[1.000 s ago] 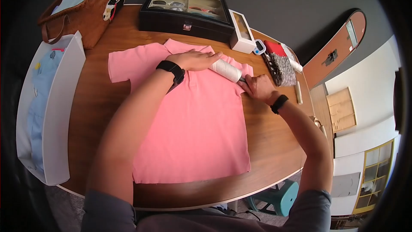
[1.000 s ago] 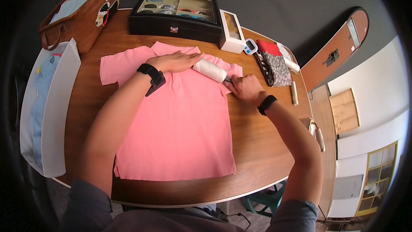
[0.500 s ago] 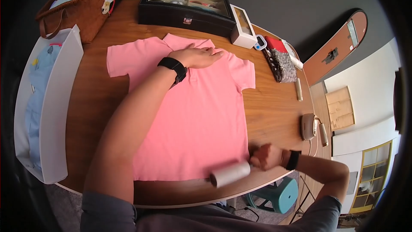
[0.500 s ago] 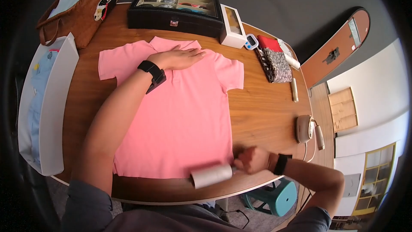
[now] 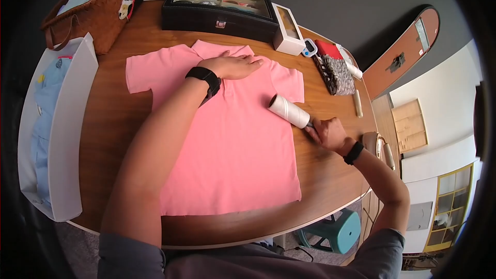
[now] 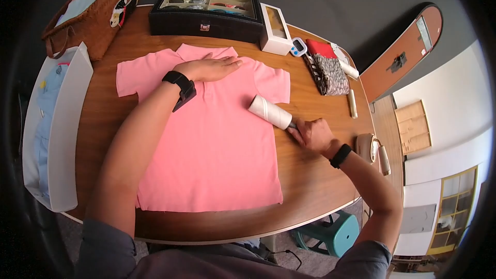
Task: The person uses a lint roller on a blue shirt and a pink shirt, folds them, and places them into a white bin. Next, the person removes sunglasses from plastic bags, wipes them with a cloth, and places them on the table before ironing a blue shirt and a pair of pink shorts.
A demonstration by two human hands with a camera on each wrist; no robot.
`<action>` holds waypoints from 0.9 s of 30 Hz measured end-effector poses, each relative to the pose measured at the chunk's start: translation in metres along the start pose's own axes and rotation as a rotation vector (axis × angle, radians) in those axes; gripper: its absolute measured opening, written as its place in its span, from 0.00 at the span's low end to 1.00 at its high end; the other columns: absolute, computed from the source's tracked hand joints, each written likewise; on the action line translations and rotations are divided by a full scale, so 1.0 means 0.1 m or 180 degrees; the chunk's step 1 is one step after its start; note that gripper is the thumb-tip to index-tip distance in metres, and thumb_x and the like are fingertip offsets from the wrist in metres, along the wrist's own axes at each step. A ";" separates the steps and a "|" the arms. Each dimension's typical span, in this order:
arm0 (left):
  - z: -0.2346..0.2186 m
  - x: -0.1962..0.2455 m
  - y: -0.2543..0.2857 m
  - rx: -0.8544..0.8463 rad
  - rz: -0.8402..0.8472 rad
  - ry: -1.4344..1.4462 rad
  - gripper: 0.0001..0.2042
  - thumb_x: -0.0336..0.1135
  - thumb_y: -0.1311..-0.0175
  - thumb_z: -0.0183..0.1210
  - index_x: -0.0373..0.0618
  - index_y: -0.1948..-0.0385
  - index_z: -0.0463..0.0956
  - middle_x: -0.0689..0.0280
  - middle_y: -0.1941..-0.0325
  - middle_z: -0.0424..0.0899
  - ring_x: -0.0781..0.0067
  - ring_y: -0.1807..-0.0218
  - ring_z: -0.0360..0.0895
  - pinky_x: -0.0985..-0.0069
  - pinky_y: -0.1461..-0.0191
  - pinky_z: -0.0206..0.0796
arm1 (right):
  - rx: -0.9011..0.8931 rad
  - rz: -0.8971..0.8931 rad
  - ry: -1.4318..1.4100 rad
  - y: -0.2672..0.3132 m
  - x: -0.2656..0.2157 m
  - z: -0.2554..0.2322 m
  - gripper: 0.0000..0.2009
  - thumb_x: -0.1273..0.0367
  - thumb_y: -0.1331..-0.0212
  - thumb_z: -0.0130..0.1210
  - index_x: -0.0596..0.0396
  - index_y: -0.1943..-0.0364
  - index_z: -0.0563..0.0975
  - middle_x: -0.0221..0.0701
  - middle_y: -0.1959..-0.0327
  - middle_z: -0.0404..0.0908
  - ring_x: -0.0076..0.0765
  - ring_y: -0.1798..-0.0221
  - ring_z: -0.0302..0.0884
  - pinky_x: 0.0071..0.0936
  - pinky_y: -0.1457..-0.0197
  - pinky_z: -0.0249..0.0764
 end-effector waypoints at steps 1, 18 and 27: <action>0.00 0.00 0.01 0.0007 0.0015 0.0025 0.29 0.57 0.25 0.19 0.65 0.25 0.45 0.68 0.19 0.42 0.71 0.19 0.34 0.60 0.19 0.27 | 0.0014 -0.0031 -0.0112 0.04 -0.04 0.01 0.17 0.56 0.35 0.54 0.54 0.74 0.72 0.37 0.86 0.75 0.48 0.84 0.74 0.40 0.80 0.69; 0.41 -0.54 -0.64 0.1441 0.0699 -0.4341 0.29 0.57 0.24 0.19 0.62 0.25 0.46 0.68 0.19 0.42 0.72 0.19 0.35 0.58 0.20 0.27 | -0.0324 -0.1762 -0.0814 1.26 -1.11 -0.27 0.17 0.55 0.48 0.59 0.45 0.82 0.66 0.25 0.86 0.65 0.33 0.84 0.69 0.30 0.81 0.66; 0.07 -0.17 -0.11 -0.0037 0.0239 0.0286 0.33 0.63 0.27 0.20 0.62 0.24 0.44 0.71 0.19 0.40 0.73 0.19 0.32 0.62 0.19 0.25 | 0.0093 -0.0065 -0.0445 0.03 -0.68 -0.38 0.17 0.55 0.36 0.55 0.57 0.67 0.75 0.37 0.85 0.76 0.45 0.84 0.76 0.38 0.80 0.70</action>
Point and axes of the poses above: each hand's wrist, its own y-axis away from the middle knuckle, its own z-axis out of the palm, x = y × z, the point moved 5 cm from there along -y, towards the middle knuckle
